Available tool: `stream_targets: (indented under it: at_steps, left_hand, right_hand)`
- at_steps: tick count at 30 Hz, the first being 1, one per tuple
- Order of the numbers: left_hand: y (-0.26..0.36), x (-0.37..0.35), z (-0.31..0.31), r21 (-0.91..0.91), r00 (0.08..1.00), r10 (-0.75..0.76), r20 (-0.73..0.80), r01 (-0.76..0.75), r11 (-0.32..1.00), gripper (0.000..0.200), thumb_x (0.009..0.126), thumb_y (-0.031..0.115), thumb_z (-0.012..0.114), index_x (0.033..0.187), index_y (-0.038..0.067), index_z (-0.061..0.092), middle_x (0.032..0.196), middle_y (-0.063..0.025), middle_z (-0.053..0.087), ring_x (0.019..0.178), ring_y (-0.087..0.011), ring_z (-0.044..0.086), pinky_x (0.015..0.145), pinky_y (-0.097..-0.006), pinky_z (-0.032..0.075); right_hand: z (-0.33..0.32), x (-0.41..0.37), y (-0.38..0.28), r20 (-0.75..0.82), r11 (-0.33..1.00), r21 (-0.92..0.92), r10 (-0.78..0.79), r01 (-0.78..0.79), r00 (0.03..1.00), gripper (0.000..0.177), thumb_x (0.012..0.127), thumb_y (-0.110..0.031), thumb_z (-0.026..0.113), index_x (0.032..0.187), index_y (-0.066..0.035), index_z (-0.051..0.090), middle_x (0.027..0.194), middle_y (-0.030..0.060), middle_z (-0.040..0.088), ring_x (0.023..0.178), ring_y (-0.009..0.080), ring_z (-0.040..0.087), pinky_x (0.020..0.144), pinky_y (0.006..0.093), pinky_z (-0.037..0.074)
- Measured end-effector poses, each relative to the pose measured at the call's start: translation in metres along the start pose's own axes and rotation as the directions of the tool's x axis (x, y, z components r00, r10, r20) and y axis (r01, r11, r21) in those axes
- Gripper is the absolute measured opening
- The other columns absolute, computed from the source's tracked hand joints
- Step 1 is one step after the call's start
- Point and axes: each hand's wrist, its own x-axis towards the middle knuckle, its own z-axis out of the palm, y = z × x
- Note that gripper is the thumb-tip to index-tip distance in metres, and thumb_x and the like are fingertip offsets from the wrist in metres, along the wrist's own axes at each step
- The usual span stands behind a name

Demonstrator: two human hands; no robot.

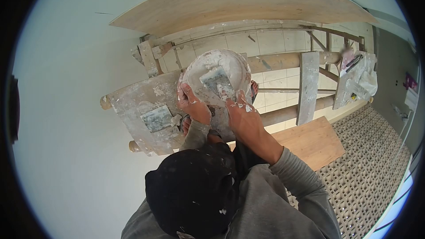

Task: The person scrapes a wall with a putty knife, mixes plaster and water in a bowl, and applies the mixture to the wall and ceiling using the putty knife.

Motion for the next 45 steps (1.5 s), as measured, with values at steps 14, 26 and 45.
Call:
stream_targets:
  at_steps: [14, 26, 45]
  left_hand:
    - [0.007, -0.004, 0.010, -0.115, 1.000, -0.001, -0.007, 0.000, 0.993, 0.040, 0.099, 0.025, 0.041, 0.121, -0.006, 0.054, 0.118, -0.0148, 0.058, 0.105, -0.0215, 0.056, 0.092, -0.0322, 0.044]
    - [0.002, 0.000, -0.001, -0.302, 0.991, -0.015, 0.132, 0.055, 0.952, 0.043, 0.098, 0.024, 0.041, 0.126, -0.008, 0.046, 0.121, -0.0185, 0.056, 0.110, -0.0250, 0.056, 0.093, -0.0359, 0.047]
    - [0.013, 0.002, 0.001, -0.224, 0.951, 0.169, 0.258, -0.111, 0.968, 0.048, 0.084, 0.014, 0.039, 0.124, -0.012, 0.049, 0.127, -0.0213, 0.052, 0.120, -0.0290, 0.048, 0.104, -0.0402, 0.034]
  right_hand:
    - [0.013, -0.003, -0.023, 0.153, 0.986, -0.055, 0.162, -0.155, 0.975, 0.045, 0.086, -0.011, 0.047, 0.130, -0.002, 0.044, 0.120, 0.0407, 0.045, 0.099, 0.0434, 0.059, 0.081, 0.0457, 0.051]
    - [-0.021, 0.025, -0.020, 0.057, 0.991, -0.091, 0.101, -0.095, 0.993, 0.037, 0.084, -0.006, 0.045, 0.119, 0.002, 0.051, 0.116, 0.0372, 0.049, 0.097, 0.0460, 0.059, 0.075, 0.0465, 0.052]
    - [-0.017, -0.016, -0.012, 0.251, 0.982, -0.121, 0.170, -0.143, 0.953, 0.036, 0.080, -0.008, 0.050, 0.111, 0.008, 0.047, 0.092, 0.0270, 0.060, 0.078, 0.0427, 0.062, 0.069, 0.0468, 0.052]
